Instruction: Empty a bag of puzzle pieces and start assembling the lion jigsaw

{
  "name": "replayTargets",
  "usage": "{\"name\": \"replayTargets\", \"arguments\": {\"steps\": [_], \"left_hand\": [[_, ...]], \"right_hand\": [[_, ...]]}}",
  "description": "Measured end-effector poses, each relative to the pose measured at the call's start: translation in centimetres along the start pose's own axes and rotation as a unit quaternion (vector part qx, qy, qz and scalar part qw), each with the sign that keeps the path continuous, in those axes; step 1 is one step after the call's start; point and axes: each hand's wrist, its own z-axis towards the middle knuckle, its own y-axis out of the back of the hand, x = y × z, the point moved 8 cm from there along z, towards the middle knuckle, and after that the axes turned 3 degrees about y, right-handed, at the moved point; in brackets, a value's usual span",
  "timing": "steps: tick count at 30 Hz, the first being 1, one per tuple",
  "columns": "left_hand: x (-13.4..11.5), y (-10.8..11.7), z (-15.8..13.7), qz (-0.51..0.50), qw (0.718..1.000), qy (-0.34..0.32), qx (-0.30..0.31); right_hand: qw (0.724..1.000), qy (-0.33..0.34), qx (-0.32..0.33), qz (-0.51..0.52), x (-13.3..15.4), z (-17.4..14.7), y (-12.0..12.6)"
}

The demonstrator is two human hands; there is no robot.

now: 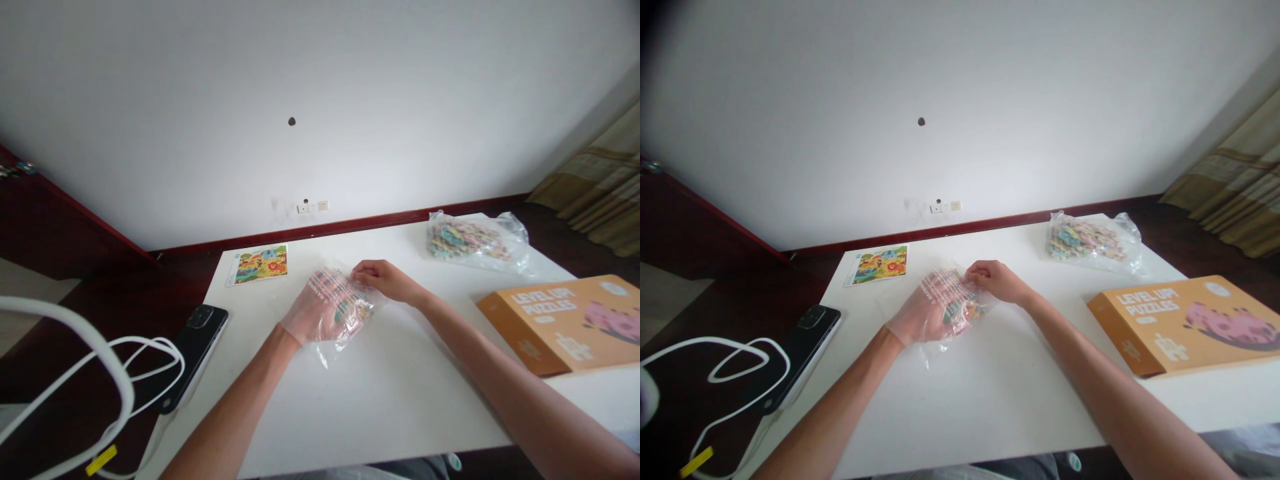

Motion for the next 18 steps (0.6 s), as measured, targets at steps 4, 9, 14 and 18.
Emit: {"name": "replayTargets", "arguments": {"steps": [4, 9, 14, 18], "left_hand": [[0.6, -0.5, -0.1, -0.013, 1.0, 0.001, 0.004], [0.4, -0.6, 0.3, -0.008, 1.0, -0.006, 0.018], [0.2, -0.3, 0.9, -0.007, 0.999, 0.016, 0.041], [-0.1, -0.4, 0.9, -0.024, 0.999, -0.009, 0.04]], "right_hand": [[0.997, 0.026, -0.032, -0.061, 1.2, 0.0, -0.4], [0.997, 0.007, -0.057, -0.043, 0.7, 0.0, -0.4], [0.998, -0.004, -0.063, -0.025, 0.1, 0.1, -0.4], [0.997, -0.004, -0.075, -0.019, 0.2, 0.2, -0.2]]}}
